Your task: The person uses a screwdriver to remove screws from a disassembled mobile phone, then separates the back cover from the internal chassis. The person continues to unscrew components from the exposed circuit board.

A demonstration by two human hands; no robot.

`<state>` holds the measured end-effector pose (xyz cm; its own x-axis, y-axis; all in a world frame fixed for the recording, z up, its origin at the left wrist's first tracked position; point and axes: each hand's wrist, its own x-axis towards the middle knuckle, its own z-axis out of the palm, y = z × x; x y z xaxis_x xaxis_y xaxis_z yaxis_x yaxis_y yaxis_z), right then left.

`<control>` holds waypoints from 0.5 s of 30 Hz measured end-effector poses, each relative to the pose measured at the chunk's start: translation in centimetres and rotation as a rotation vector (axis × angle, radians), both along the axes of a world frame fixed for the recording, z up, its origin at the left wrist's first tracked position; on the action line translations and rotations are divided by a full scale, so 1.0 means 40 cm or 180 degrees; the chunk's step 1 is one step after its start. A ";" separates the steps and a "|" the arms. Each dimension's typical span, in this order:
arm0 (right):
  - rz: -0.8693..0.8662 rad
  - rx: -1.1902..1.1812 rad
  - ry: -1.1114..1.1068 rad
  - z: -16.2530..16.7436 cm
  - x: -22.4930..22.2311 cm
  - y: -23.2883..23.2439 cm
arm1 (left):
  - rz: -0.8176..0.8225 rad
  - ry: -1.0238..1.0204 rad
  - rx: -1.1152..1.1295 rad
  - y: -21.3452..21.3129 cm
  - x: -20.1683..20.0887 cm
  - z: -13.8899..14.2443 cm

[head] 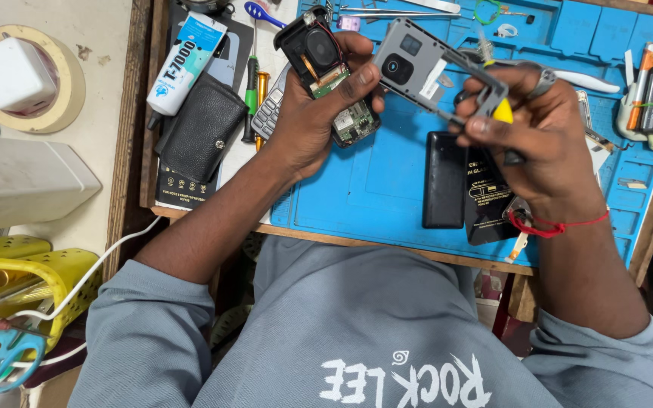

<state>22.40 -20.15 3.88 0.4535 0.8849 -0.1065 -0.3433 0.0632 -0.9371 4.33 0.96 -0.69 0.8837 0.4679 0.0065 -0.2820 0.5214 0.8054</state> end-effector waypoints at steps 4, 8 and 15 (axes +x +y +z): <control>0.0216 -0.0288 0.0197 0.012 -0.032 -0.010 | -0.0025 -0.0011 -0.0190 -0.001 -0.002 -0.003; 0.0402 -0.0441 0.0157 0.020 -0.063 -0.016 | -0.0047 -0.0021 -0.0289 -0.003 -0.003 -0.005; 0.0534 -0.0580 -0.0036 0.028 -0.086 -0.010 | -0.0115 -0.0198 -0.0264 -0.006 -0.008 -0.003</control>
<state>18.97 -20.55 5.00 0.3040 0.9145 -0.2671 -0.3241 -0.1643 -0.9316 3.99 0.73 -0.82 0.8991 0.4370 0.0245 -0.3100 0.5962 0.7406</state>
